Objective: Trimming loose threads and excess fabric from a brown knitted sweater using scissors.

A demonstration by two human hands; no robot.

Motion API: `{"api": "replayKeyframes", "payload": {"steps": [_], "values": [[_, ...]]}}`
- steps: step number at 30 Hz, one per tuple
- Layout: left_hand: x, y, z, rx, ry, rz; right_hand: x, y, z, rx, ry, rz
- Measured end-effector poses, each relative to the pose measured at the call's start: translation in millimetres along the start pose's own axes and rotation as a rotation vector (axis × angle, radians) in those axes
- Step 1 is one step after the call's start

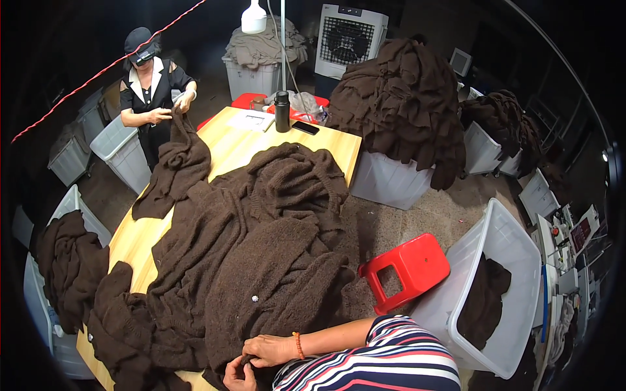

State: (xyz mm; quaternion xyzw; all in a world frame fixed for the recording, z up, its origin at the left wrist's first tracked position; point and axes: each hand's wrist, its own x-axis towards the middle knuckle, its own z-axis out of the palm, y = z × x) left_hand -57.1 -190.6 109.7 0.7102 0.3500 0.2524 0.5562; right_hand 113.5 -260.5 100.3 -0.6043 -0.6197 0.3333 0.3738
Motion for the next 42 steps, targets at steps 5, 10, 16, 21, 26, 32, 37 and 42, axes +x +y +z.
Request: {"api": "replayKeyframes", "payload": {"steps": [5,10,16,21,26,32,37,42], "values": [[0.4,-10.8,0.3,-0.016,-0.011,-0.037,2.0,-7.5,-8.2,0.096,0.068,0.026],[-0.2,-24.4,1.5,-0.108,0.01,-0.089,4.5,-5.7,-11.3,0.11,-0.013,0.064],[6.1,-41.0,6.6,-0.163,0.029,-0.163,-2.8,-5.3,-1.0,0.047,0.022,0.074],[-4.6,-44.4,7.1,-0.188,0.097,-0.112,0.1,-7.8,17.0,0.07,0.128,0.118],[5.2,-34.0,22.4,-0.139,0.136,-0.122,-4.4,-8.1,6.8,0.041,0.223,0.132],[2.5,-31.1,26.2,-0.151,0.149,-0.185,-1.6,-4.1,-0.6,0.059,0.131,0.122],[0.6,-27.9,21.9,-0.214,0.1,-0.281,-3.8,-7.4,0.3,-0.048,0.038,0.095],[0.9,-33.3,19.7,0.044,0.136,-0.069,1.0,-4.1,-2.0,0.019,-0.028,0.094]]}}
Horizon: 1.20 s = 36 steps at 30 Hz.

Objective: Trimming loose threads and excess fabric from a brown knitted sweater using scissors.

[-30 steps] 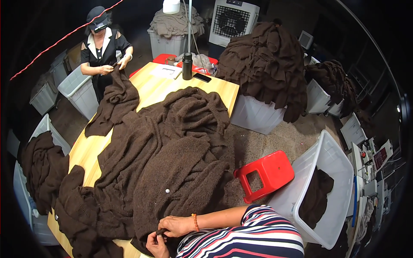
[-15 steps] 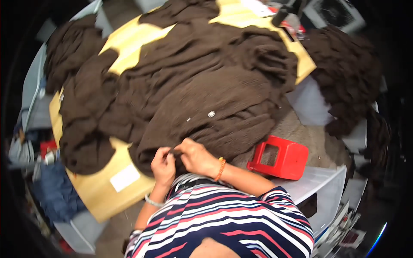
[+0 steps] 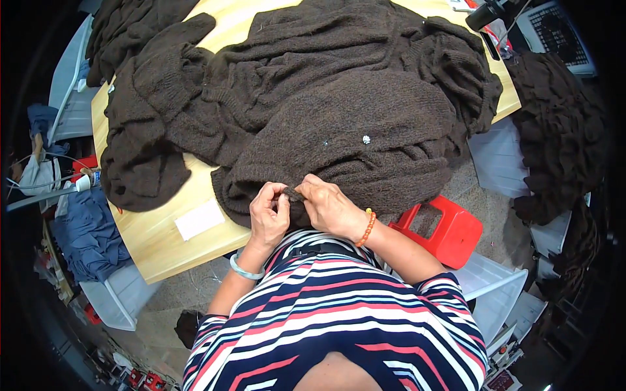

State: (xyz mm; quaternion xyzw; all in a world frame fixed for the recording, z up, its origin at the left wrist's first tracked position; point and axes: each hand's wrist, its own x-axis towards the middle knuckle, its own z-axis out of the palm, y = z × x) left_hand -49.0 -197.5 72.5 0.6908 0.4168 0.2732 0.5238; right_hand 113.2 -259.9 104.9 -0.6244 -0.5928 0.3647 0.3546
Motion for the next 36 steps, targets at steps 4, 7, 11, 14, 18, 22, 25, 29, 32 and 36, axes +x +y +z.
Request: {"api": "replayKeyframes", "payload": {"steps": [4,7,11,14,18,22,25,29,32,36], "values": [[4.6,10.2,-6.0,-0.149,-0.106,-0.159,4.4,9.2,-13.9,0.155,-0.034,-0.055],[9.1,14.6,-9.1,-0.268,-0.157,-0.194,8.7,17.1,-21.1,0.368,-0.145,0.098],[9.1,21.5,-10.7,-0.355,-0.183,-0.212,10.9,23.8,-17.3,0.699,-0.244,0.298],[8.5,23.0,-14.2,-0.438,-0.205,-0.216,10.4,20.2,-11.5,0.766,-0.195,0.312],[10.3,19.8,-27.0,-0.513,-0.225,-0.367,7.6,12.4,-12.2,0.739,-0.161,0.379],[13.9,13.1,-57.5,-0.313,-0.048,-0.284,-6.3,-6.2,-53.4,0.318,-0.208,0.317],[14.8,27.5,-51.5,0.097,-0.042,0.014,-17.9,-1.1,-51.1,0.133,-0.058,0.142],[18.7,78.9,-17.4,0.295,-0.329,0.45,-14.2,-16.4,-54.5,0.099,-0.076,0.055],[20.6,58.0,-10.0,0.158,-0.457,0.176,-10.9,-22.6,-64.3,0.251,-0.134,0.129],[30.5,56.7,-20.8,-0.103,-0.574,-0.118,-14.3,-8.3,-64.4,0.521,-0.085,0.258]]}}
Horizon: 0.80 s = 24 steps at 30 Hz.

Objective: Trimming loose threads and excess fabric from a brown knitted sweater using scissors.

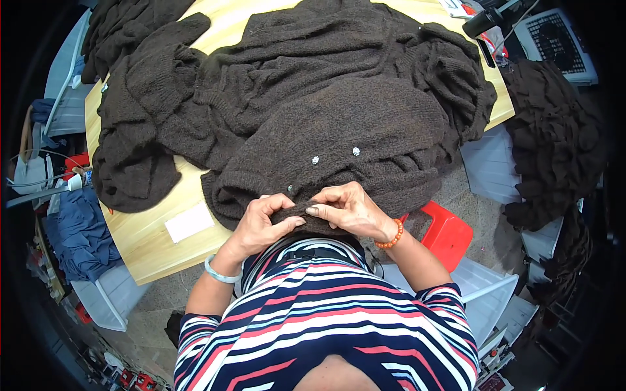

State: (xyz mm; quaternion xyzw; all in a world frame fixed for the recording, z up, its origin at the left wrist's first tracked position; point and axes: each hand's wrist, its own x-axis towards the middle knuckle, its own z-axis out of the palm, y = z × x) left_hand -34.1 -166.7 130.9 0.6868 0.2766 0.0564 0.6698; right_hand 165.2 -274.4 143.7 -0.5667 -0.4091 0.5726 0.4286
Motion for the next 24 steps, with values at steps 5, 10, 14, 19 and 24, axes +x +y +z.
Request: {"api": "replayKeyframes", "payload": {"steps": [5,10,14,19,24], "values": [[2.0,-0.1,-7.2,-0.228,-0.021,-0.107,5.9,-0.6,-7.6,0.196,-0.084,0.292],[2.7,-0.7,0.4,0.077,0.044,0.048,4.4,-12.1,3.2,-0.241,-0.049,0.013],[-2.3,-1.5,12.1,0.303,0.149,0.139,5.0,-2.9,16.3,-0.446,0.052,-0.335],[-7.5,-9.3,29.7,0.568,0.208,0.24,-0.5,-1.8,24.4,-0.451,-0.079,-0.486],[-8.3,-21.2,22.6,0.546,0.137,0.259,-4.7,5.0,17.9,-0.542,-0.105,-0.363]]}}
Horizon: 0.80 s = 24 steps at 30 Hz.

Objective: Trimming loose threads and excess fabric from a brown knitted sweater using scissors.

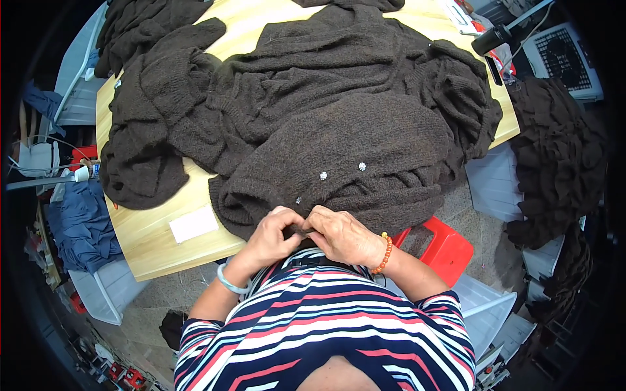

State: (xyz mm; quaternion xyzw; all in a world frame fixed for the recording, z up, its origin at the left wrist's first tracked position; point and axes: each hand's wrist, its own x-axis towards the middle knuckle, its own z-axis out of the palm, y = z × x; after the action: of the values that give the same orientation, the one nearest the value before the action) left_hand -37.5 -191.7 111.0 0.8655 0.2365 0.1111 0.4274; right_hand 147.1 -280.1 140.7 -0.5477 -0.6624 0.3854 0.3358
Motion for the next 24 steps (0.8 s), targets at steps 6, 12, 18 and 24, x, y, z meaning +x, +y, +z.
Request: {"api": "replayKeyframes", "payload": {"steps": [6,12,18,24], "values": [[18.7,-28.5,2.3,-0.757,0.004,-0.557,0.6,-2.2,1.3,-0.029,-0.032,0.026],[45.9,-16.4,11.8,-0.074,0.08,-0.028,4.1,-2.6,0.6,-0.026,0.043,-0.023],[38.7,-32.2,19.7,-0.378,-0.101,-0.184,2.8,-5.6,4.5,-0.058,0.041,-0.04],[45.1,-24.0,14.8,-0.278,-0.323,-0.121,-3.8,0.3,7.3,-0.129,-0.012,-0.016]]}}
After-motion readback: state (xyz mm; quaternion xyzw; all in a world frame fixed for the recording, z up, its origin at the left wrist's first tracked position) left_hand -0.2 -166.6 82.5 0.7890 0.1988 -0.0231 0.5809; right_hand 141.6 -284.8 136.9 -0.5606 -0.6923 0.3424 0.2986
